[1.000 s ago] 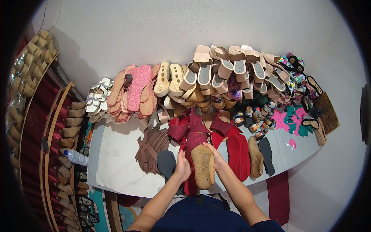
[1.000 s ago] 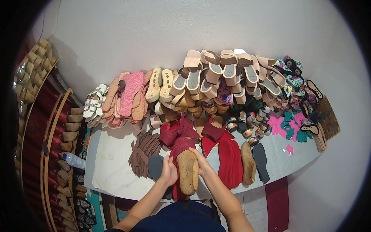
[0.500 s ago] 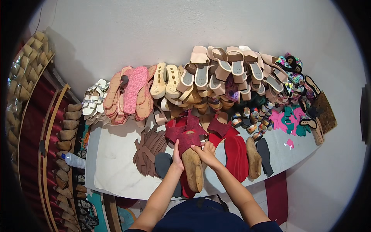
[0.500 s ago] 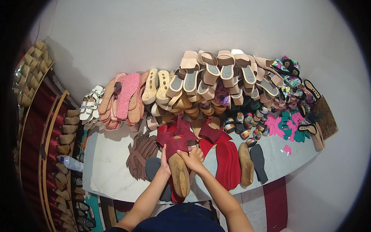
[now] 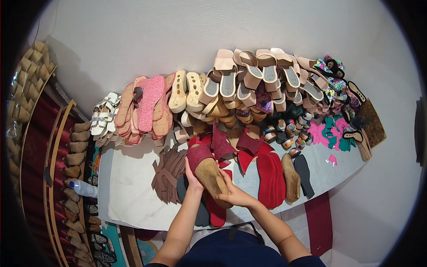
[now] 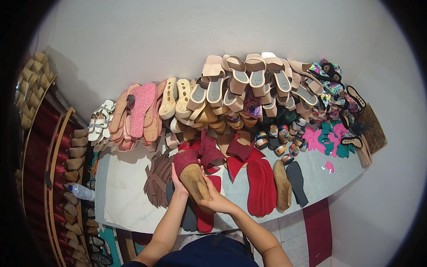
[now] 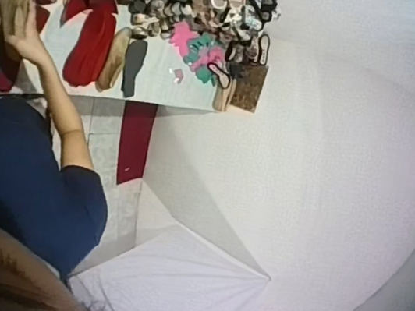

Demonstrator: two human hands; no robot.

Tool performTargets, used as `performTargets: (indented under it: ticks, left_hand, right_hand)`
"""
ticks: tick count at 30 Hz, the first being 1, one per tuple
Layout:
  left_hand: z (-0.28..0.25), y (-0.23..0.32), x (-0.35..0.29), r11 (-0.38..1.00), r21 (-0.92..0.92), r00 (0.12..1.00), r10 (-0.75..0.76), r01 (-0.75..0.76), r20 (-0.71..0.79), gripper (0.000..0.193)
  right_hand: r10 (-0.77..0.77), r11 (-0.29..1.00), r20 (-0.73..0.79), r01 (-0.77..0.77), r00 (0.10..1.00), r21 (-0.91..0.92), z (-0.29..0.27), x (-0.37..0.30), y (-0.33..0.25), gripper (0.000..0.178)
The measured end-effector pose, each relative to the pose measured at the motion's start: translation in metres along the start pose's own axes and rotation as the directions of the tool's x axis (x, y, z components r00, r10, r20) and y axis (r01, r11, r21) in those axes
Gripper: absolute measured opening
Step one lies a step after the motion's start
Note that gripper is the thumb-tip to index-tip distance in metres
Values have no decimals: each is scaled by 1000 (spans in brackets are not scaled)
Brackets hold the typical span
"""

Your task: Assembling red sandals by attaching uppers to soles and placing them on a storage rack.

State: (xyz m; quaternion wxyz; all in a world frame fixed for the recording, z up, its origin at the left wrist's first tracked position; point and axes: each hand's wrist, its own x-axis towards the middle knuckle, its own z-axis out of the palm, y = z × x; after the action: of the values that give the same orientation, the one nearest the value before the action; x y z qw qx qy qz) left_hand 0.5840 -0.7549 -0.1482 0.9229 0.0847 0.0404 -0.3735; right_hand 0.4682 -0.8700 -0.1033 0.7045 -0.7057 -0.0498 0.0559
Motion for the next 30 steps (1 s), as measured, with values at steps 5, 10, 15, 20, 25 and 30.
performTargets:
  ticks: [5, 10, 15, 20, 25, 30]
  left_hand:
    - [-3, 25, -8, 977, -207, 999, 49, -49, -7, 80]
    - [-21, 50, -13, 982, -189, 995, 35, -18, 89, 77]
    - [-16, 36, -14, 975, -180, 978, -97, 131, 187, 77]
    - [-3, 14, -12, 961, -25, 931, -260, 275, 255, 78]
    - [9, -2, -13, 938, -14, 909, -333, 348, 250, 81]
    - [11, -13, -11, 937, -8, 914, -338, 349, 226, 83]
  right_hand:
    - [287, 883, 236, -352, 928, 312, -20, -24, -29, 85]
    - [275, 877, 237, -344, 932, 335, -50, -62, -2, 84]
    - [212, 973, -332, -166, 919, 162, -51, -69, 58, 85]
    - [68, 953, -627, -237, 776, -190, -28, -66, 127, 86]
    - [90, 951, -683, -266, 724, -156, -10, -73, 146, 86]
    - [131, 835, -717, -467, 684, -293, -1, -73, 132, 85]
